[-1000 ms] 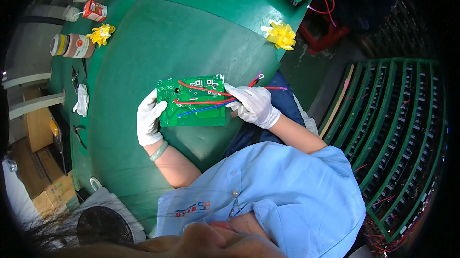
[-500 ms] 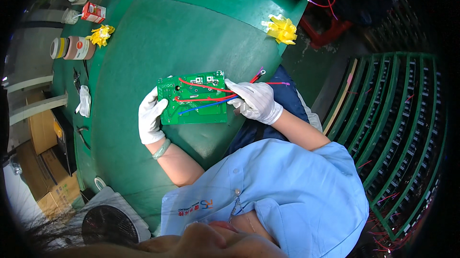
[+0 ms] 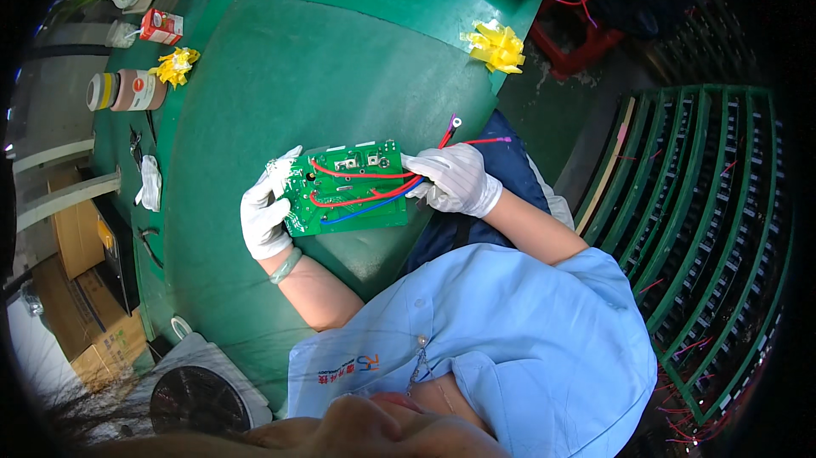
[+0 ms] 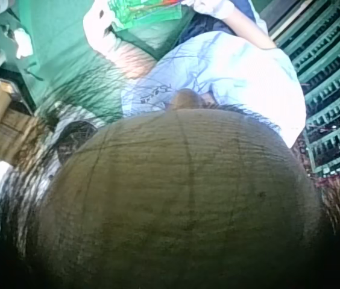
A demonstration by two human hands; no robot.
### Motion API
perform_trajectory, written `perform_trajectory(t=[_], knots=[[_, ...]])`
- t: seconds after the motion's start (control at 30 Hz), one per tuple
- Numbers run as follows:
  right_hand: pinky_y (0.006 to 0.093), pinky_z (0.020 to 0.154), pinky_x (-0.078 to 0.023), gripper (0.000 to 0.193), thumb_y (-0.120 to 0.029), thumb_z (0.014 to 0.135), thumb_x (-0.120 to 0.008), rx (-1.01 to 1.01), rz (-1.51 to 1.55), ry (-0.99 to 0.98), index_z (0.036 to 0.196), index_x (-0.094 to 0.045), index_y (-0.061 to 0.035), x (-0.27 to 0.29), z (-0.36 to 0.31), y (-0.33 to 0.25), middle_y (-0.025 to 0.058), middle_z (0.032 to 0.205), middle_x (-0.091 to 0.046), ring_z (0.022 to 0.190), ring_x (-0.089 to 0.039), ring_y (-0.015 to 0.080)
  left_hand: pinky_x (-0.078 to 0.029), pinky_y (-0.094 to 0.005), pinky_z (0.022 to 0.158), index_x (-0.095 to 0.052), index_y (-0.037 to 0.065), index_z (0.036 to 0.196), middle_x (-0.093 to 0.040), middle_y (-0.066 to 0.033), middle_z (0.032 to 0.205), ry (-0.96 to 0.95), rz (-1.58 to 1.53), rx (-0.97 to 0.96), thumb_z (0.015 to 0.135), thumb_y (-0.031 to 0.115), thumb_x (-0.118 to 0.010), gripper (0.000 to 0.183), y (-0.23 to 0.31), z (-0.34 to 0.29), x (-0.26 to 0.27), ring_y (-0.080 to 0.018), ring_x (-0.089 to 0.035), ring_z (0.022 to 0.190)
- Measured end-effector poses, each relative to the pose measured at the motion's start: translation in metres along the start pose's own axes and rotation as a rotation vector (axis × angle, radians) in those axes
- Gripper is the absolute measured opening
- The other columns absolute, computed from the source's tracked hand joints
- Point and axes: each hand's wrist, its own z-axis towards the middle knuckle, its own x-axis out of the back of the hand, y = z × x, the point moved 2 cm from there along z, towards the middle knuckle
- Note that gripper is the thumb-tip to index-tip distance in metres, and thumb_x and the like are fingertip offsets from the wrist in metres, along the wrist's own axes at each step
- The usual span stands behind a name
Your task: The person handles a green circuit board with cylindrical components, turning it over to inspect both sides and aligning wires. They pick up a second board, examine its wiring, and then return to the first board to adjust the cylindrical components and wires. The task involves manual assembly and inspection of electronic components on a green workbench.
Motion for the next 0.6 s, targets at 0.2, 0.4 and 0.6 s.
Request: perform_trajectory(t=[0.2,0.4,0.6], knots=[[0.0355,0.054,-0.049,0.049,-0.032,0.077,-0.08,-0.001,0.002,-0.012,0.117,-0.068,-0.0069,0.001,0.002,-0.001,0.0093,0.085,-0.071,0.063,-0.066,0.0257,-0.034,-0.0513,0.113,-0.068,-0.008,0.122,-0.063,-0.0241,0.13,0.021,0.053,0.003,0.071,0.029,-0.081,0.065,0.0,-0.001,-0.002,-0.04,-0.049,0.134],[0.0358,0.055,-0.05,0.047,-0.031,0.081,-0.077,-0.013,-0.019,-0.038,0.119,-0.068,-0.0049,0.001,0.004,-0.003,0.01,0.086,-0.071,0.065,-0.067,0.0259,-0.037,-0.046,0.113,-0.063,-0.009,0.128,-0.063,-0.0223,0.13,0.019,-0.006,0.024,0.079,0.021,-0.077,0.059,-0.004,-0.001,0.002,-0.035,-0.053,0.131],[0.0346,0.053,-0.054,0.033,-0.011,0.085,-0.071,-0.053,0.058,-0.013,0.117,-0.069,-0.0004,-0.001,0.015,-0.008,0.0114,0.083,-0.072,0.064,-0.069,0.0245,-0.049,-0.0319,0.1,-0.056,-0.008,0.136,-0.067,-0.0121,0.125,0.223,-0.124,0.161,0.09,0.009,-0.072,0.052,-0.012,0.001,0.009,-0.0175,-0.064,0.11]])
